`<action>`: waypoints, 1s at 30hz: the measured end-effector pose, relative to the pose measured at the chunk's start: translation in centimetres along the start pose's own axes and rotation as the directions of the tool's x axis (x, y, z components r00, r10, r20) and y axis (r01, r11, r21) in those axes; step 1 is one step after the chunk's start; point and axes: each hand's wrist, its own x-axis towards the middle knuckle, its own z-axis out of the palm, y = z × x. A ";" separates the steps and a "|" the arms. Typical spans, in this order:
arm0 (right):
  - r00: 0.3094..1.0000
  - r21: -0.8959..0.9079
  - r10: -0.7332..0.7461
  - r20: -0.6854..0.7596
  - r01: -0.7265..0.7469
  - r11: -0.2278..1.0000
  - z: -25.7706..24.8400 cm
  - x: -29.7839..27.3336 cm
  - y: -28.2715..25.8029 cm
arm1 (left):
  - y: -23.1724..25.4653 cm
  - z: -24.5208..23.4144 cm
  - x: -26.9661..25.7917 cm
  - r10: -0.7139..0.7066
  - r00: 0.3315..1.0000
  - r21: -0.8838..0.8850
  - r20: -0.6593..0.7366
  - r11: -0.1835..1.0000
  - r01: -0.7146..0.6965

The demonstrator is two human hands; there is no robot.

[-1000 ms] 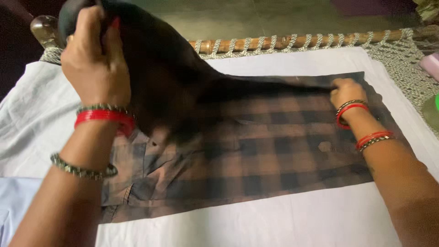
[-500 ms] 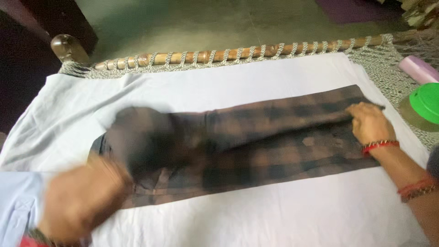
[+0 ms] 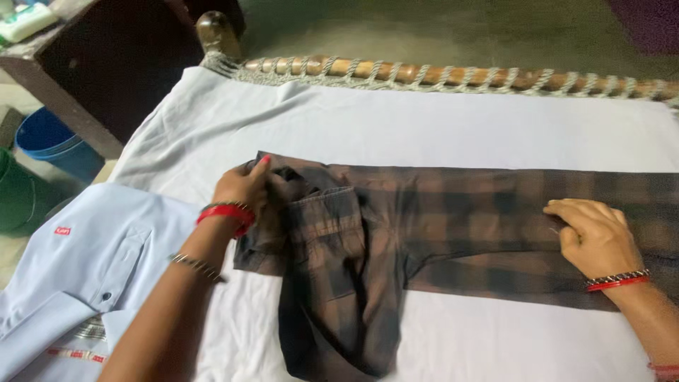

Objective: The person irons a brown and black checkered shirt laid out on a white cloth on a woven cot. They smooth the fabric, iron the main body and sleeves, then fold the shirt neatly. A light blue shirt is visible nearby but not handled.

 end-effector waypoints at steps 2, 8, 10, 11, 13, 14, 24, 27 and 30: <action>0.999 0.044 0.014 0.041 -0.016 0.999 0.7 1.6 -0.7 | -0.6 2.0 2.5 0.019 0.999 -0.167 0.028 0.986 -0.014; 0.978 0.009 0.206 -0.041 -0.206 0.979 2.1 3.9 6.6 | -0.1 3.6 4.1 0.147 0.965 -0.136 0.218 0.984 -0.119; 0.938 0.036 0.323 -0.124 -0.321 0.946 2.8 3.4 11.5 | 0.1 2.9 2.6 -0.181 0.953 -0.504 0.242 0.816 0.283; 0.904 0.043 0.398 -0.156 -0.396 0.917 3.0 3.0 14.2 | 0.4 2.7 2.1 -0.190 0.946 -0.469 0.262 0.832 0.297; 0.782 0.061 0.612 -0.119 -0.610 0.790 3.9 2.1 19.0 | 1.0 2.8 1.4 -0.175 0.949 -0.428 0.263 0.860 0.277; 0.746 0.144 0.658 -0.105 -0.643 0.752 4.7 1.7 20.8 | 1.3 2.9 1.4 -0.163 0.952 -0.413 0.259 0.872 0.262; 0.385 0.645 0.885 0.262 -0.752 0.136 4.8 3.9 26.7 | 1.5 4.0 4.9 -0.120 0.977 -0.367 0.174 0.913 0.178; 0.367 0.589 0.866 0.339 -0.801 0.108 3.6 4.4 25.5 | 1.2 4.5 5.7 -0.116 0.980 -0.351 0.161 0.922 0.167; 0.393 0.527 0.848 0.355 -0.834 0.166 3.7 4.7 25.2 | 1.0 4.7 6.1 -0.114 0.981 -0.336 0.156 0.928 0.161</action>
